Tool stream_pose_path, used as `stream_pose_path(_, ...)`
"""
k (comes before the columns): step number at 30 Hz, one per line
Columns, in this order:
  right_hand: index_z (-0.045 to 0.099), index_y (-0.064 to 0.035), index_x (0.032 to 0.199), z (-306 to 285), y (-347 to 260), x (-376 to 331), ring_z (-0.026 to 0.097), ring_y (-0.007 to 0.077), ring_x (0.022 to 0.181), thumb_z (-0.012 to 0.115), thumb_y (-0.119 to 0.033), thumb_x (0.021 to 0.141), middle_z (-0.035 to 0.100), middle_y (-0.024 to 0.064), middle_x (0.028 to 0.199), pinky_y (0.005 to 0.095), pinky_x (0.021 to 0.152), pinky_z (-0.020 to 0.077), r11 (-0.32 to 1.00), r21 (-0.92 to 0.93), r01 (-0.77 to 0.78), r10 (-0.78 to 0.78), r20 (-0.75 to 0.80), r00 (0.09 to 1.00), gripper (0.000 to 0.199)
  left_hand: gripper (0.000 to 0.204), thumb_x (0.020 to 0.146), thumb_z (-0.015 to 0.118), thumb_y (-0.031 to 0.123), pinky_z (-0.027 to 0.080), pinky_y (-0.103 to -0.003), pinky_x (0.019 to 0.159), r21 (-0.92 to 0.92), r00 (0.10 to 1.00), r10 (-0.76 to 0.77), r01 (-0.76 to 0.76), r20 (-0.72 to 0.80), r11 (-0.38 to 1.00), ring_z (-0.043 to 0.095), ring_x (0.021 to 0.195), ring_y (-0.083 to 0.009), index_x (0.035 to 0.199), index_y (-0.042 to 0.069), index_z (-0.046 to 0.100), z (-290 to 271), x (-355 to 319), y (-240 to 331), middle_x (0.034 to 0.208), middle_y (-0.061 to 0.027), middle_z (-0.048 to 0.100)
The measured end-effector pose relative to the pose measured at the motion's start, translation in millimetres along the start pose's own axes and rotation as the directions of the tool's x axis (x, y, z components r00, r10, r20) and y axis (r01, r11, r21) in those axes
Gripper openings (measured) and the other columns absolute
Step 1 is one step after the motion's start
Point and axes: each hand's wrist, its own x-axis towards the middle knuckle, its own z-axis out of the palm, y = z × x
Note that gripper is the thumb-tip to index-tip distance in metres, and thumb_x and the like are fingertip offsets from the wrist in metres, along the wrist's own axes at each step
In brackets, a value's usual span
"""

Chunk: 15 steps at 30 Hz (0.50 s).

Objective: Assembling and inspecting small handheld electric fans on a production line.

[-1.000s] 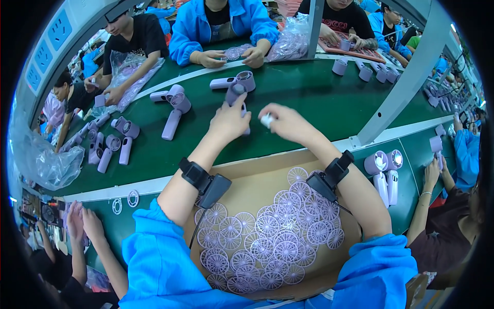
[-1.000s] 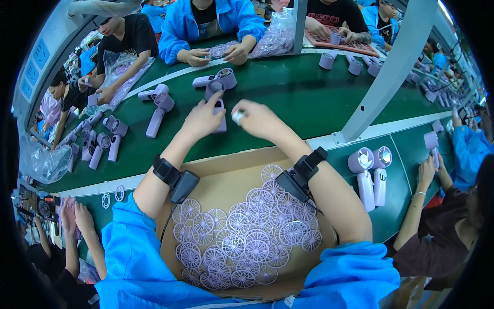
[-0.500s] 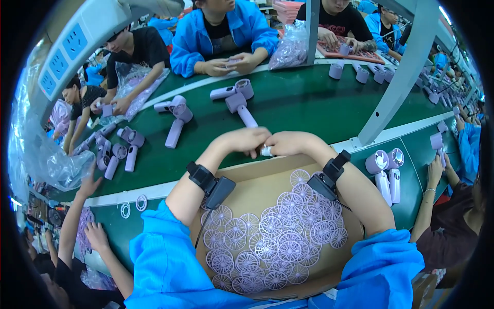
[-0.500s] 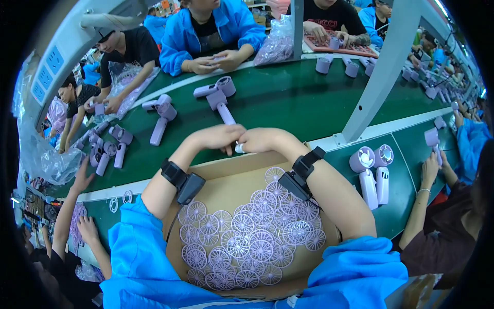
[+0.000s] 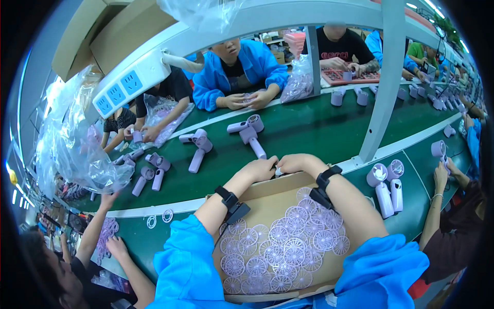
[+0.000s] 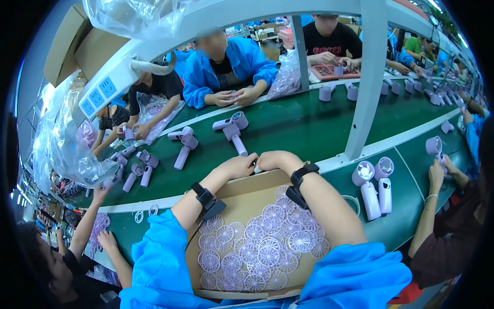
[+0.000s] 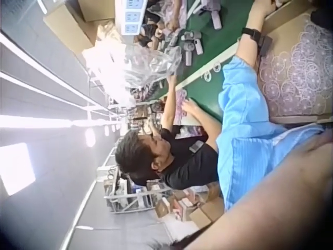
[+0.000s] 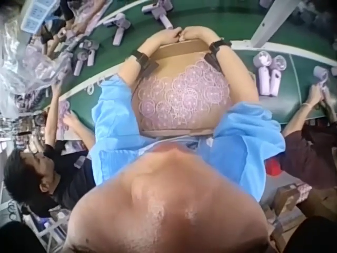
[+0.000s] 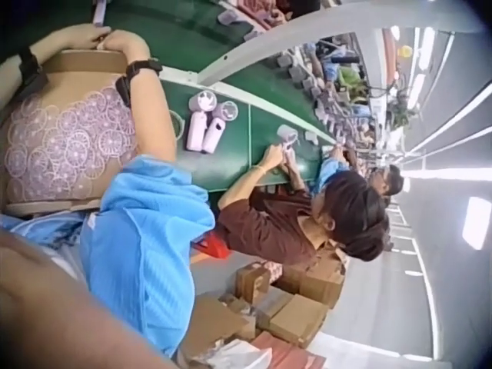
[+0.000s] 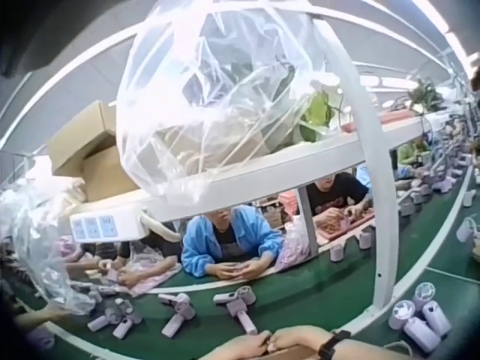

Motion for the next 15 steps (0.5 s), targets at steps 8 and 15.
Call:
stream_pose_path(8,0.070,-0.0061,0.090,-2,15,12,0.059,0.0123,0.068,0.052,-0.019,0.084,0.066,0.0021,0.078,0.0276,0.063,0.0451,0.973,0.211,-0.091,0.084,0.044,0.995,0.022,0.033,0.085,0.051,0.029,0.048,-0.050,0.073,0.066,0.999,-0.044,0.044,-0.005,0.997,0.062,0.085,-0.0397,0.113,0.011,0.046,-9,-5,2,0.091,-0.0231,0.064)
stream_pose_path(15,0.070,-0.0066,0.088,-3,17,23,0.058,0.0085,0.064,0.050,-0.019,0.087,0.066,-0.0017,0.077,0.0257,0.062,0.0453,0.971,0.203,-0.127,0.119,0.052,0.992,0.024,0.029,0.086,0.051,0.030,0.048,-0.047,0.071,0.077,0.996,-0.086,0.085,0.012,0.993,0.062,0.083,-0.0389,0.108,0.012,0.048,-4,-1,-6,0.091,-0.0227,0.063)
